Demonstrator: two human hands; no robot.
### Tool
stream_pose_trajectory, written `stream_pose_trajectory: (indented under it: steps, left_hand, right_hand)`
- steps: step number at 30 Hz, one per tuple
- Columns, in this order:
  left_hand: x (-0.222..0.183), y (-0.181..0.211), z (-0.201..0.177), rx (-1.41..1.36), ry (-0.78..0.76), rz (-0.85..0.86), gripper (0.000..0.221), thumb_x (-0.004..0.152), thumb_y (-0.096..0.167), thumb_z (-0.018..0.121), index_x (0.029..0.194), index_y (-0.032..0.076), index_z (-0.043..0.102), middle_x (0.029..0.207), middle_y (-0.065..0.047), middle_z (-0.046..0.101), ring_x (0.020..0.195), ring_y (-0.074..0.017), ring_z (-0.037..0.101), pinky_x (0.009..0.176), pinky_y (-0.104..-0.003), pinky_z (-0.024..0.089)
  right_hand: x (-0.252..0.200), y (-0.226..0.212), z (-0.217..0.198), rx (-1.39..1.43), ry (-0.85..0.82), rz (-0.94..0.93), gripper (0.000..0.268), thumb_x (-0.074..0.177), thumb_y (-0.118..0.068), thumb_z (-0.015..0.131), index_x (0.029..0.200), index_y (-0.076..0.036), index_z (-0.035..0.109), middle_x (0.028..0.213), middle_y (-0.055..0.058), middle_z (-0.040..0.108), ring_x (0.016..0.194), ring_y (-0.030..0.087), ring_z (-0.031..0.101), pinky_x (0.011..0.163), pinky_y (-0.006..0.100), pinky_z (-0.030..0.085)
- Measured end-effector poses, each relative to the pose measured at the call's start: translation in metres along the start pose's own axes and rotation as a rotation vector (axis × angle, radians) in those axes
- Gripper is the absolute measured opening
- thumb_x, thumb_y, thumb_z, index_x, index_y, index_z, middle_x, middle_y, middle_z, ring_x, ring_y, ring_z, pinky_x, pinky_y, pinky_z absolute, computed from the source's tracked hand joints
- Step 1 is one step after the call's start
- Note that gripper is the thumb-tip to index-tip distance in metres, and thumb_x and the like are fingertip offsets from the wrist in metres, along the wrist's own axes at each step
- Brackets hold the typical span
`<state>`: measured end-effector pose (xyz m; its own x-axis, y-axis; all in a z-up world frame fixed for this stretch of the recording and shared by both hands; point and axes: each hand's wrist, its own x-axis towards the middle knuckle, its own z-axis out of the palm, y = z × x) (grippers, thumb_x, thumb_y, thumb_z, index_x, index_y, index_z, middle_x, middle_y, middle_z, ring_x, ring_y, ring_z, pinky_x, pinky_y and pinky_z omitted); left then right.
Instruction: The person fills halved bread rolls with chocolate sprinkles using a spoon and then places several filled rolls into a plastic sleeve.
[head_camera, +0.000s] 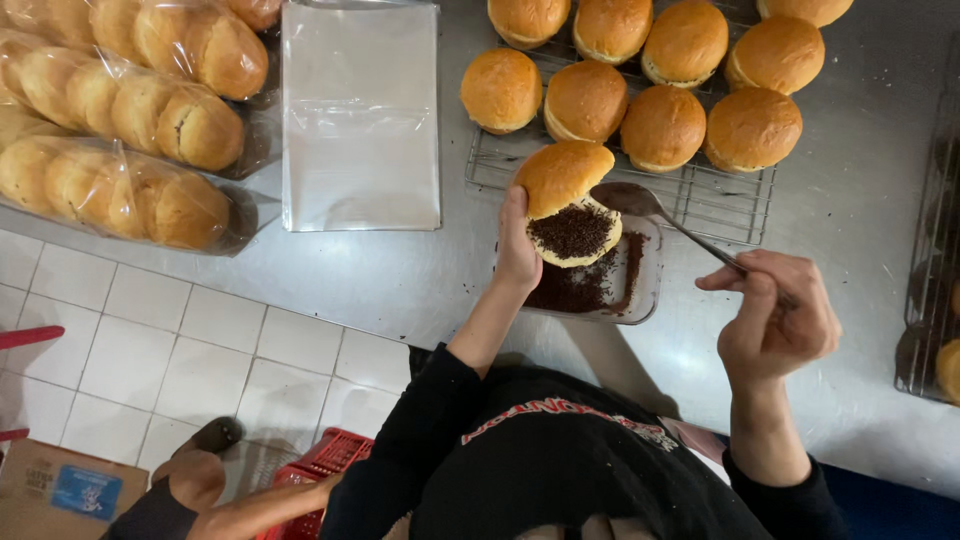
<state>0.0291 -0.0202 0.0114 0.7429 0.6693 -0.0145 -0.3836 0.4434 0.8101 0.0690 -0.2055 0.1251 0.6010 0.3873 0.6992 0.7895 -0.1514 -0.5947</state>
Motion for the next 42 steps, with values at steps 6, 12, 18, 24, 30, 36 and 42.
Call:
stream_pose_trajectory:
  steps: [6, 12, 18, 24, 30, 36, 42]
  left_hand:
    - [-0.008, -0.007, -0.001, 0.047, -0.05, 0.019, 0.056, 0.096, 0.047, 0.029, 0.135, 0.007, 0.036, 0.127, -0.013, 0.045, 0.122, -0.0268, 0.043, 0.105, -0.042, 0.031]
    - [-0.015, 0.012, -0.007, 0.27, -0.217, 0.128, 0.053, 0.099, 0.049, 0.032, 0.132, 0.01, 0.045, 0.117, -0.015, 0.051, 0.114, -0.03, 0.048, 0.1, -0.048, 0.034]
    - [-0.017, 0.044, 0.003, 0.577, -0.333, 0.231, 0.049, 0.089, 0.042, 0.058, 0.128, 0.013, 0.052, 0.107, -0.012, 0.059, 0.1, -0.0274, 0.058, 0.088, -0.043, 0.046]
    - [-0.013, 0.049, -0.003, 0.771, -0.373, 0.304, 0.052, 0.085, 0.044, 0.063, 0.127, 0.016, 0.052, 0.103, -0.011, 0.059, 0.094, -0.0285, 0.06, 0.08, -0.041, 0.05]
    - [-0.016, 0.048, -0.002, 0.596, -0.387, 0.208, 0.048, 0.087, 0.043, 0.06, 0.125, 0.014, 0.054, 0.11, -0.013, 0.059, 0.103, -0.0291, 0.058, 0.087, -0.043, 0.046]
    - [-0.006, 0.025, -0.022, 0.205, -0.244, -0.162, 0.064, 0.093, 0.06, 0.028, 0.118, 0.009, 0.058, 0.097, -0.009, 0.059, 0.092, -0.0182, 0.056, 0.081, -0.032, 0.047]
    - [-0.014, 0.007, -0.006, -0.232, -0.093, -0.594, 0.069, 0.092, 0.063, 0.028, 0.121, 0.006, 0.054, 0.102, -0.01, 0.057, 0.095, -0.022, 0.057, 0.082, -0.033, 0.048]
  right_hand:
    - [-0.038, 0.026, 0.017, 0.259, 0.053, 0.265, 0.019, 0.1, 0.002, 0.038, 0.09, 0.013, 0.05, 0.067, 0.02, 0.051, 0.051, 0.028, 0.06, 0.041, 0.032, 0.047]
    - [-0.062, 0.054, 0.027, 0.373, 0.15, 0.508, 0.023, 0.102, -0.005, 0.04, 0.094, 0.014, 0.051, 0.074, 0.019, 0.051, 0.058, 0.024, 0.059, 0.053, 0.037, 0.057]
    - [-0.086, 0.087, 0.001, 0.492, 0.169, 0.747, 0.019, 0.101, -0.009, 0.045, 0.097, 0.008, 0.053, 0.076, 0.014, 0.053, 0.059, 0.017, 0.059, 0.056, 0.03, 0.058]
    - [-0.041, 0.057, -0.008, -0.037, -0.208, 0.316, 0.048, 0.084, 0.004, 0.065, 0.125, 0.01, 0.042, 0.102, 0.028, 0.053, 0.09, 0.041, 0.055, 0.076, 0.048, 0.047]
    - [0.004, 0.027, 0.036, 0.133, -0.508, -0.022, 0.066, 0.074, -0.002, 0.069, 0.133, -0.003, 0.039, 0.136, 0.022, 0.033, 0.123, 0.041, 0.039, 0.099, 0.051, 0.038]
    - [0.017, 0.006, 0.045, 0.148, -0.694, -0.07, 0.051, 0.07, -0.013, 0.07, 0.119, -0.01, 0.058, 0.127, 0.02, 0.043, 0.109, 0.04, 0.052, 0.091, 0.048, 0.045]
    - [0.03, 0.029, 0.044, 0.154, -0.723, 0.128, 0.065, 0.066, -0.018, 0.078, 0.125, -0.019, 0.052, 0.129, 0.017, 0.04, 0.115, 0.04, 0.049, 0.09, 0.047, 0.046]
